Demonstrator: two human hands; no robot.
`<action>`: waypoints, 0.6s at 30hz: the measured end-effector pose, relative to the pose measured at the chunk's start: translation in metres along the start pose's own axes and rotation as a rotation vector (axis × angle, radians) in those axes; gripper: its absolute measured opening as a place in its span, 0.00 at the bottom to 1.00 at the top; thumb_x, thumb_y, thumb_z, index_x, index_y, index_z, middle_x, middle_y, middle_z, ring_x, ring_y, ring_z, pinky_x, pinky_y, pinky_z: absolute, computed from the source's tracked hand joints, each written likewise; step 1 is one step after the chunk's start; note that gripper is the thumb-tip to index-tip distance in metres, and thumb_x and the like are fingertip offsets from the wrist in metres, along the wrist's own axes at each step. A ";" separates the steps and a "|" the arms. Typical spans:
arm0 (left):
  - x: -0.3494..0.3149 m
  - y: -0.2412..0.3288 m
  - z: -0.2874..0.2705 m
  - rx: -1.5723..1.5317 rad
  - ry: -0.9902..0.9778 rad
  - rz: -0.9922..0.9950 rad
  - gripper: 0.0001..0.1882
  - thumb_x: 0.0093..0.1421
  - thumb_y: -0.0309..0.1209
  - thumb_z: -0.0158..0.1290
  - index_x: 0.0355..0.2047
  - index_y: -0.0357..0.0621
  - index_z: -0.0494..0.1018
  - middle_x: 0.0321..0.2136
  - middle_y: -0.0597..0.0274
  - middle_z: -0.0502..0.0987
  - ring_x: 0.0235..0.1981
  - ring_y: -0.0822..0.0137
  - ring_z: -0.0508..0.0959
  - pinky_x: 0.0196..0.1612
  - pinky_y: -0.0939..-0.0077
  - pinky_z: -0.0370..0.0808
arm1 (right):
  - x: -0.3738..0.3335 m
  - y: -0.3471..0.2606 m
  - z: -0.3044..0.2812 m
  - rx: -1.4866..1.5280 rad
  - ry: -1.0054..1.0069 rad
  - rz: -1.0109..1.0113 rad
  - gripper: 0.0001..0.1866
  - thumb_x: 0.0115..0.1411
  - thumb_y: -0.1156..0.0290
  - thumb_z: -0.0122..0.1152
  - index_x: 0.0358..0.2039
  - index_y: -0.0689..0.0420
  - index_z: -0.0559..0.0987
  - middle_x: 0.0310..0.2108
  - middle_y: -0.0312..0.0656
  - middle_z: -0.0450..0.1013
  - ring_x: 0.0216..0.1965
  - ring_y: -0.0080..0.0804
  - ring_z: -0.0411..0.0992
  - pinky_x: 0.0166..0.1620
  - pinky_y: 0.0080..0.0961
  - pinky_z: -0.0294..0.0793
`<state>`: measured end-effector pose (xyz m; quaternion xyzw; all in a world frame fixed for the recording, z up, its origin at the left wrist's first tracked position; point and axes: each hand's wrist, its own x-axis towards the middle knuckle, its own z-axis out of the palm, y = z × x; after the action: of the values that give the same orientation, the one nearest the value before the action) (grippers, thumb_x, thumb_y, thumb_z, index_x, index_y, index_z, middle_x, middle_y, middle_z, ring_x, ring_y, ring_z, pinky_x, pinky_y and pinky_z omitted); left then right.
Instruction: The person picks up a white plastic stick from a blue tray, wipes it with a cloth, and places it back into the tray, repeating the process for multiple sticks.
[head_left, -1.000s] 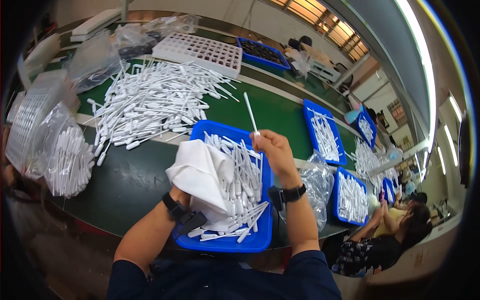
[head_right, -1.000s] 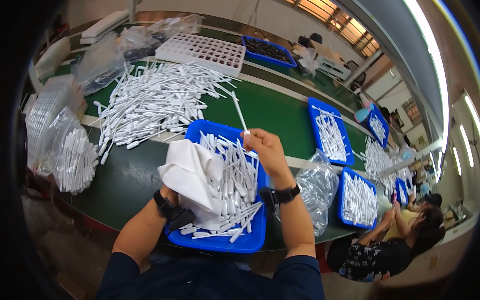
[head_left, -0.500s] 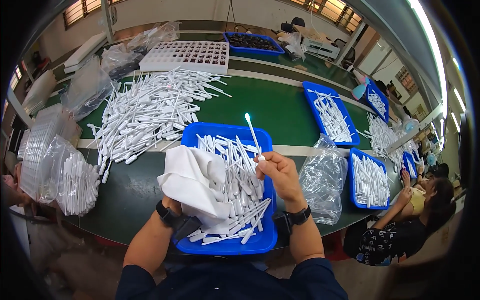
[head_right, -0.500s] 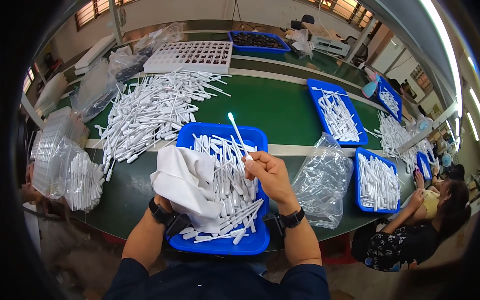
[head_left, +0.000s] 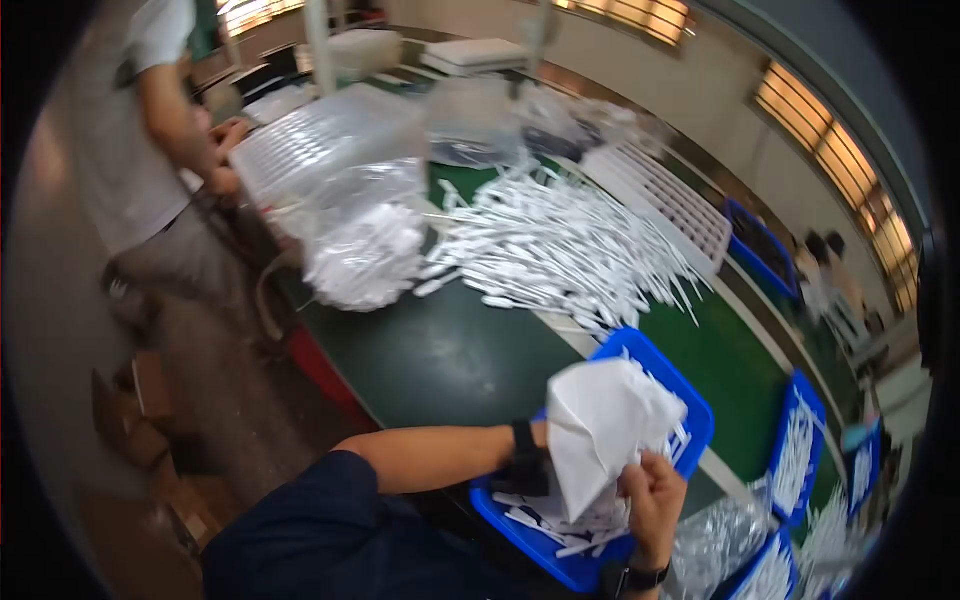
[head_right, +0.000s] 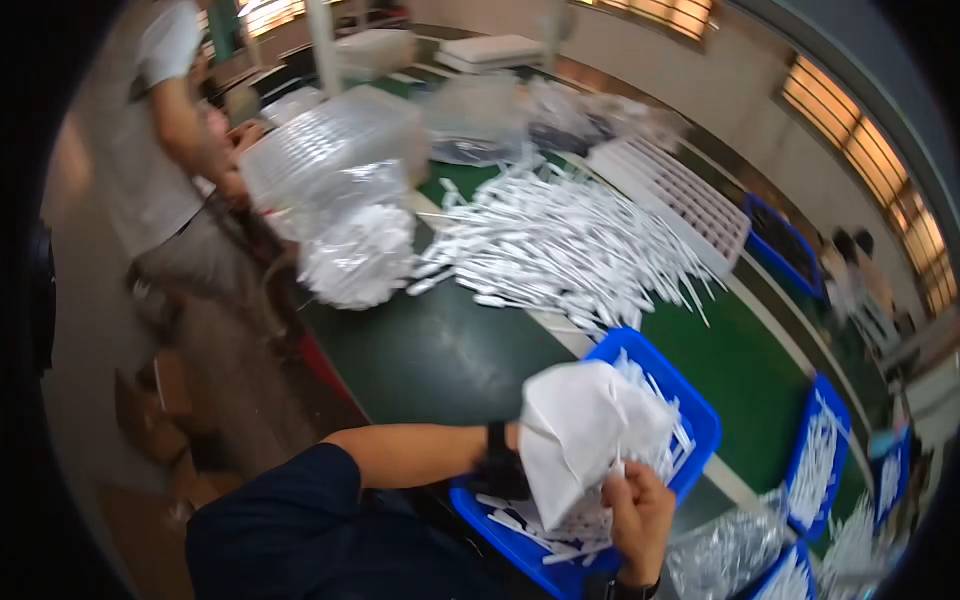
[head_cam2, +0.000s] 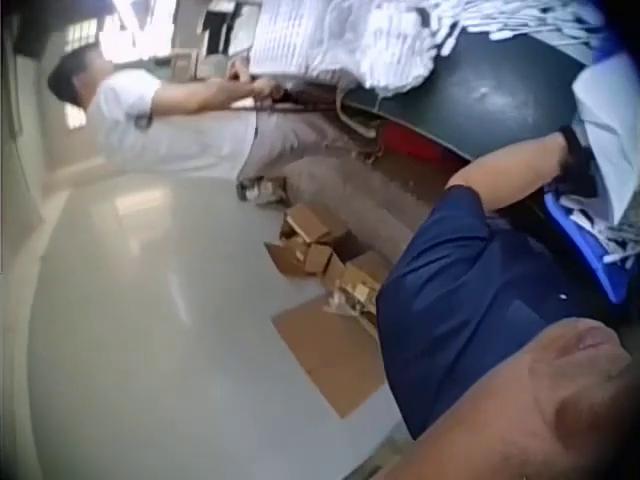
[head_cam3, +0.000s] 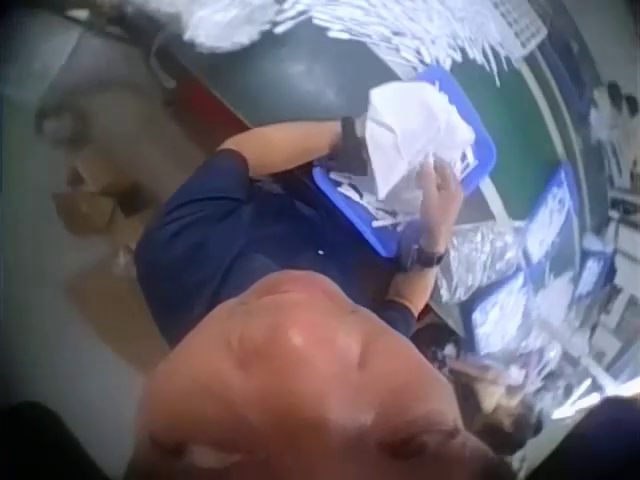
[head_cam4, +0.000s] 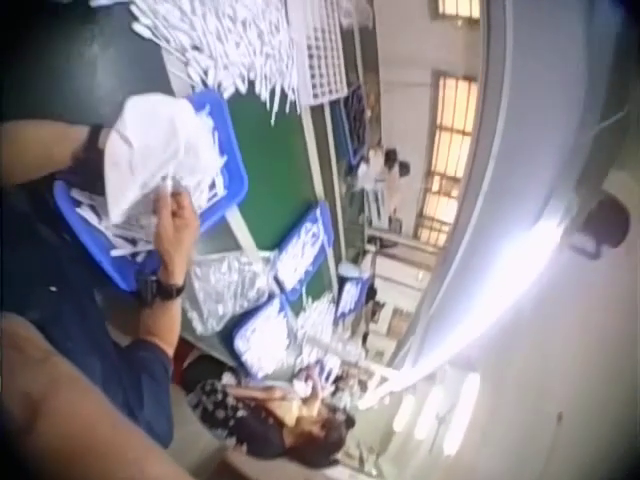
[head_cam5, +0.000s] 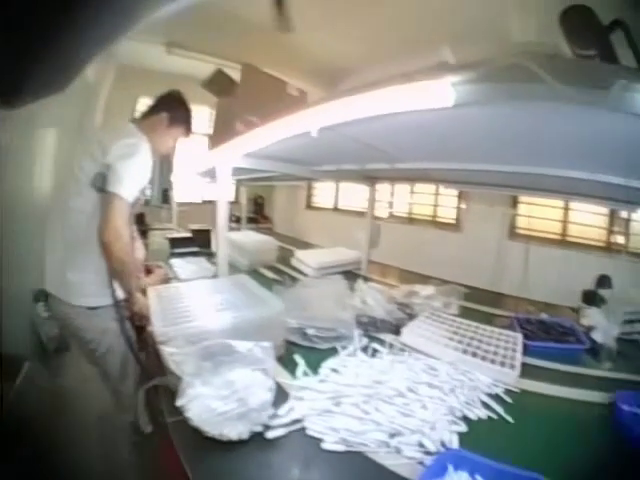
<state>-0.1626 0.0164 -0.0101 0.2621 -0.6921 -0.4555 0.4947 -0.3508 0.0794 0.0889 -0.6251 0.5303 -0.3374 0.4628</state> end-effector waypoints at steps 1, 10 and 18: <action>-0.001 -0.001 0.002 0.022 0.017 0.019 0.23 0.65 0.40 0.48 0.58 0.46 0.63 0.52 0.57 0.70 0.52 0.62 0.71 0.55 0.65 0.70 | 0.004 -0.003 0.009 -0.002 -0.049 -0.029 0.10 0.61 0.76 0.56 0.41 0.69 0.75 0.22 0.36 0.74 0.23 0.17 0.70 0.30 0.14 0.69; 0.003 -0.020 0.000 0.198 0.080 0.160 0.27 0.63 0.40 0.52 0.60 0.46 0.63 0.57 0.57 0.67 0.58 0.63 0.68 0.61 0.67 0.63 | 0.019 0.010 0.035 -0.031 -0.036 -0.158 0.08 0.61 0.78 0.54 0.38 0.68 0.76 0.21 0.33 0.73 0.23 0.14 0.67 0.28 0.14 0.66; -0.003 -0.023 0.029 0.134 0.058 0.123 0.22 0.58 0.39 0.54 0.53 0.46 0.69 0.51 0.54 0.71 0.53 0.58 0.70 0.56 0.64 0.65 | 0.020 0.032 0.029 -0.071 0.031 -0.248 0.07 0.62 0.76 0.55 0.38 0.66 0.76 0.21 0.30 0.70 0.22 0.13 0.64 0.27 0.12 0.61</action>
<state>-0.1903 0.0192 -0.0343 0.2645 -0.7215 -0.3690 0.5228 -0.3313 0.0661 0.0472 -0.6966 0.4675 -0.3827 0.3868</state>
